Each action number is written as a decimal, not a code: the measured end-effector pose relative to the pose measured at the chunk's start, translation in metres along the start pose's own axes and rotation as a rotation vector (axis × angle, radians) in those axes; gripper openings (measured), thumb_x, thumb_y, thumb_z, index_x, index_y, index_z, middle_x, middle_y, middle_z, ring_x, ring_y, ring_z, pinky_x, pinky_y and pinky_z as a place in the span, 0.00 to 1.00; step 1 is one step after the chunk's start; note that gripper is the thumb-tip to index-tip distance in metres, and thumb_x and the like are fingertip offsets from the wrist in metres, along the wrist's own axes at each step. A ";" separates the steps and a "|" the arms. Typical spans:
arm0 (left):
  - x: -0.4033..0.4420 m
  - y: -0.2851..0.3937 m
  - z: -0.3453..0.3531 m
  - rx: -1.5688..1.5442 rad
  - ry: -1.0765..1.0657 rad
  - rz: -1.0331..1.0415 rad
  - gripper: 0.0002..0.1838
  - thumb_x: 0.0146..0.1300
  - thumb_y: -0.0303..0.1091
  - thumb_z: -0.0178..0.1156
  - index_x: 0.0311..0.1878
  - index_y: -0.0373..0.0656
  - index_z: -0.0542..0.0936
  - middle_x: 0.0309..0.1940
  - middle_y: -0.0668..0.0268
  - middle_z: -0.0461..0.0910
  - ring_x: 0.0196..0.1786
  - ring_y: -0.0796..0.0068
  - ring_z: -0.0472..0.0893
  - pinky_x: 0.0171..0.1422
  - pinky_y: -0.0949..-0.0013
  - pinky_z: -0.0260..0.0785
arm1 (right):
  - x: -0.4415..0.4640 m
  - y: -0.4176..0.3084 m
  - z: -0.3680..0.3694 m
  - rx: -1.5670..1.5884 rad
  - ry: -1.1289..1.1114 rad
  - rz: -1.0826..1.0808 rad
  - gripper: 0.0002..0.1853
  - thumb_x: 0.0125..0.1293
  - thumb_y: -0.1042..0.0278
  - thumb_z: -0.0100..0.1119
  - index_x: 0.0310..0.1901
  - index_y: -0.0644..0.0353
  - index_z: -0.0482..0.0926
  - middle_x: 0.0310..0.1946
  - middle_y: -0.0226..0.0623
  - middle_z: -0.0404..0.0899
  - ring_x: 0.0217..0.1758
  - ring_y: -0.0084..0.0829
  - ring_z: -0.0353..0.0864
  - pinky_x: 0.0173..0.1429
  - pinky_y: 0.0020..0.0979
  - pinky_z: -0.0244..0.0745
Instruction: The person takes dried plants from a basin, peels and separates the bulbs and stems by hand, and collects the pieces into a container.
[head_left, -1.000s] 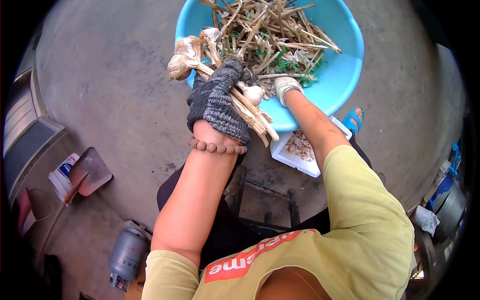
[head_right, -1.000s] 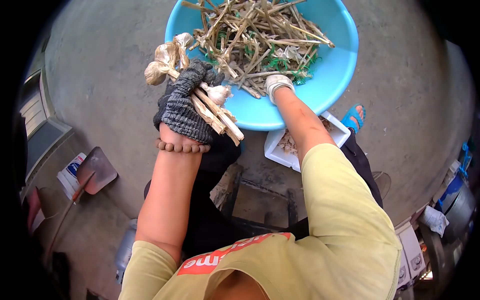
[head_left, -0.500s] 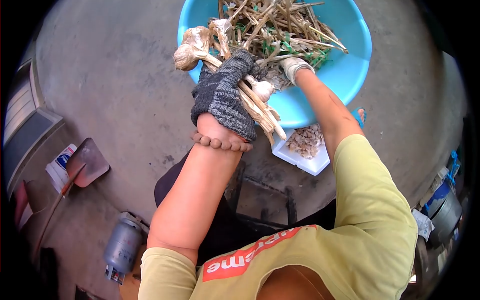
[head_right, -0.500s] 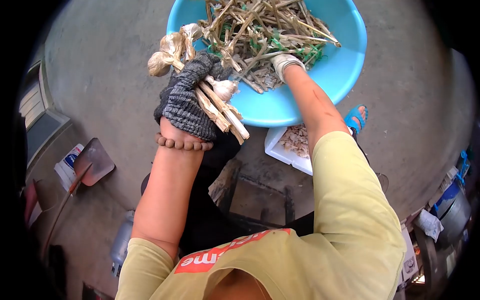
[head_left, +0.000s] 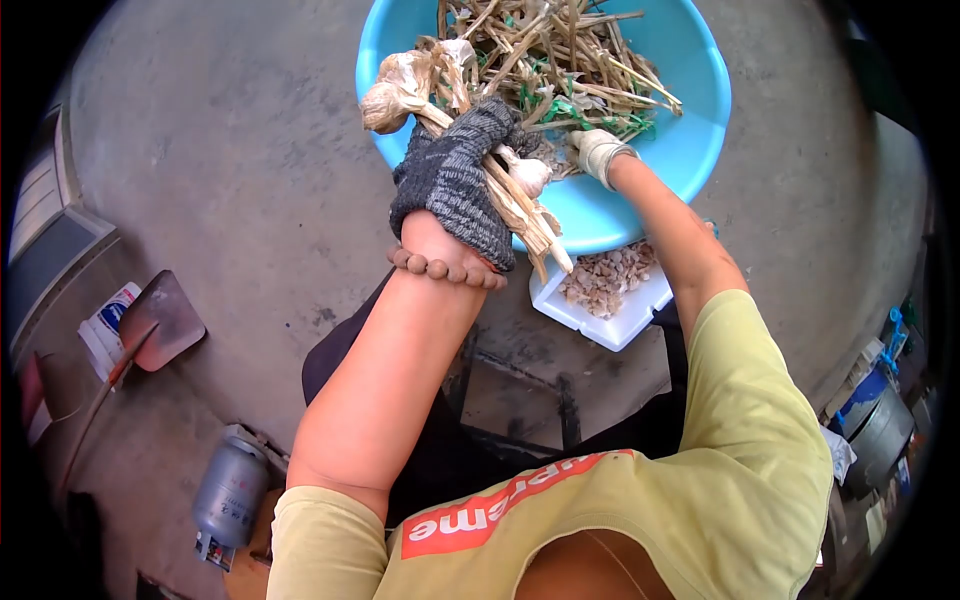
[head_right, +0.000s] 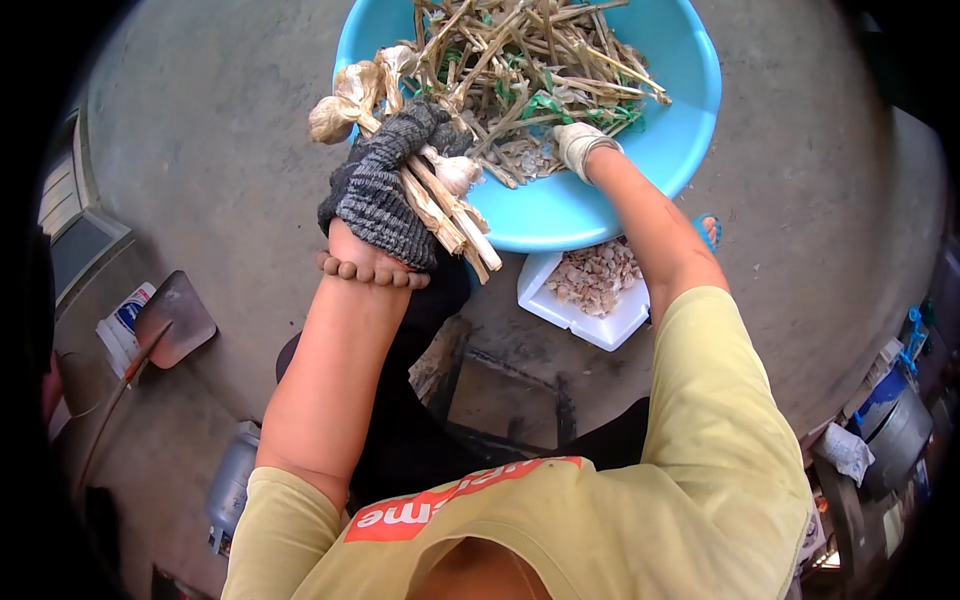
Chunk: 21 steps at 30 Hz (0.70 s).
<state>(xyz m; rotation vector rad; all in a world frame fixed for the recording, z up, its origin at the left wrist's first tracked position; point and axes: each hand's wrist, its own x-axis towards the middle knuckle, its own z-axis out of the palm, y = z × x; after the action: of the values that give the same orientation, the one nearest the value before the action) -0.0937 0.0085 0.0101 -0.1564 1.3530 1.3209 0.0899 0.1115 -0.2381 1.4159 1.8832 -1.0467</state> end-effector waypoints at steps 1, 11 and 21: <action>-0.006 0.006 0.005 -0.069 0.004 -0.040 0.14 0.54 0.26 0.56 0.45 0.37 0.71 0.36 0.57 0.73 0.36 0.64 0.76 0.33 0.61 0.75 | -0.006 -0.018 0.000 0.253 -0.039 0.162 0.21 0.58 0.52 0.50 0.43 0.62 0.77 0.42 0.47 0.76 0.46 0.42 0.74 0.52 0.36 0.65; -0.009 0.001 -0.003 0.323 -0.039 0.089 0.13 0.54 0.26 0.57 0.44 0.38 0.71 0.33 0.59 0.73 0.34 0.64 0.76 0.33 0.61 0.74 | -0.018 -0.051 0.024 -0.355 -0.126 -0.041 0.15 0.53 0.77 0.51 0.44 0.63 0.77 0.48 0.44 0.74 0.51 0.39 0.75 0.54 0.33 0.70; -0.005 0.003 0.014 -0.200 0.072 -0.073 0.09 0.53 0.26 0.57 0.38 0.36 0.73 0.31 0.58 0.73 0.33 0.63 0.76 0.35 0.62 0.75 | -0.041 -0.013 -0.008 -0.249 -0.040 -0.073 0.13 0.55 0.70 0.50 0.42 0.57 0.78 0.44 0.44 0.76 0.48 0.41 0.76 0.53 0.34 0.70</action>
<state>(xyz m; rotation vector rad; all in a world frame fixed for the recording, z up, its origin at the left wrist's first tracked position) -0.0855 0.0167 0.0202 -0.3900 1.2613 1.3983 0.0890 0.0954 -0.1973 1.1838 1.9715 -0.8333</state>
